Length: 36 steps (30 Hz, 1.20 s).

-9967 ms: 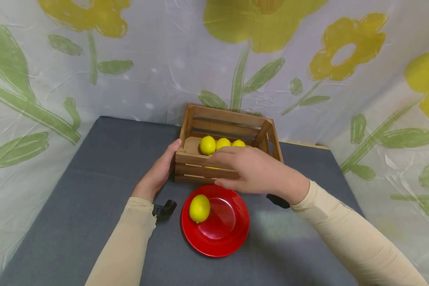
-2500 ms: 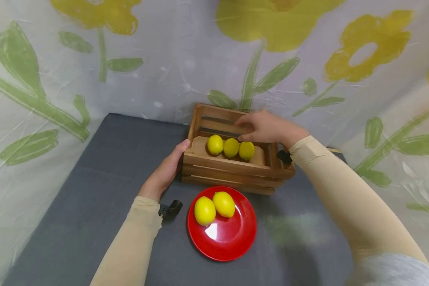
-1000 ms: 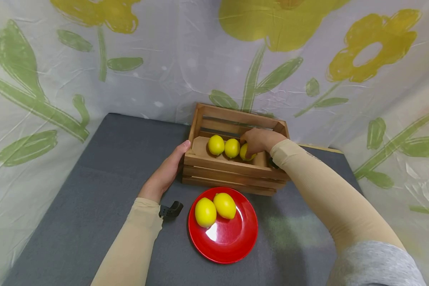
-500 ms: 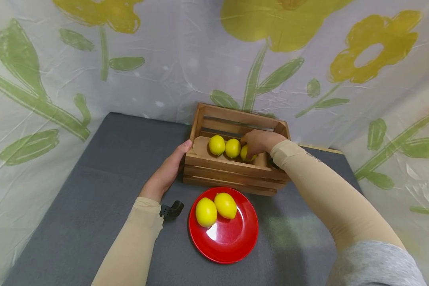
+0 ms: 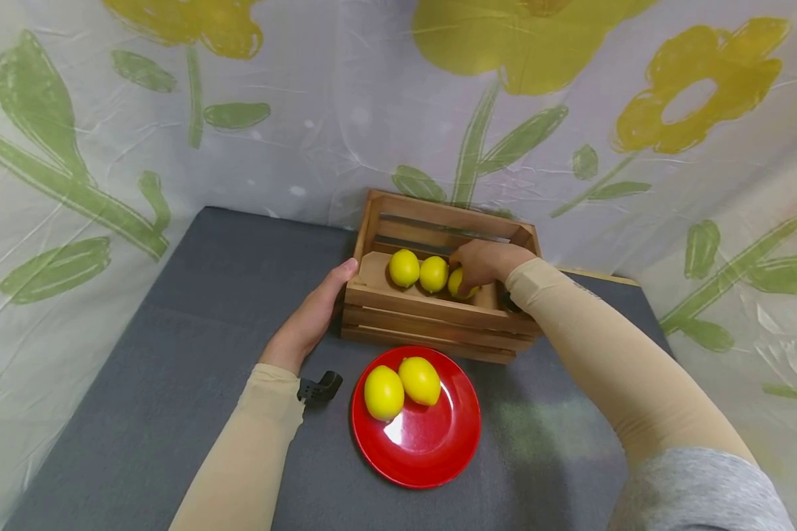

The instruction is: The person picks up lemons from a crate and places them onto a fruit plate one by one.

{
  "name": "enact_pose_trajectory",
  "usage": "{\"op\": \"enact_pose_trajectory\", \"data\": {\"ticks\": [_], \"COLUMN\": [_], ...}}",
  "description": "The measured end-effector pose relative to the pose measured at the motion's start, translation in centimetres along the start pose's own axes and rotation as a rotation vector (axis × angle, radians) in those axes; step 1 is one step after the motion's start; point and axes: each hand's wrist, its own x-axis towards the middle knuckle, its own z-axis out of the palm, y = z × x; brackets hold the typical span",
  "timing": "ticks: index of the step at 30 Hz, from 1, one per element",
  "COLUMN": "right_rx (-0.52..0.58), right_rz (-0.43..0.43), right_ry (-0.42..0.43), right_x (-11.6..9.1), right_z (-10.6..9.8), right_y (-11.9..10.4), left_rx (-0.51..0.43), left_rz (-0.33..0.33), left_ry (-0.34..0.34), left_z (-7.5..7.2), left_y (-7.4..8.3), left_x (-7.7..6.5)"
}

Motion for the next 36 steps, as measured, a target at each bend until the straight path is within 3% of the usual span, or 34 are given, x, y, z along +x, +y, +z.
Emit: {"op": "enact_pose_trajectory", "data": {"ticks": [12, 20, 24, 36], "right_rx": [-0.014, 0.005, 0.014, 0.027], "right_rz": [-0.008, -0.012, -0.066, -0.143], "right_ry": [0.074, 0.201, 0.239, 0.339], "right_x": [-2.9, -7.1, -9.5, -17.0], "right_z": [-1.1, -2.5, -2.8, -1.2], "right_y": [0.3, -0.2, -0.9, -3.4], "left_rx": [0.017, 0.001, -0.003, -0.005], "left_rz": [-0.032, -0.022, -0.028, -0.027], "left_ry": [0.008, -0.005, 0.001, -0.001], "left_z": [0.4, 0.0, -0.1, -0.1], "left_y": [0.1, 0.0, 0.0, 0.0], "left_x": [0.1, 0.0, -0.1, 0.0]}}
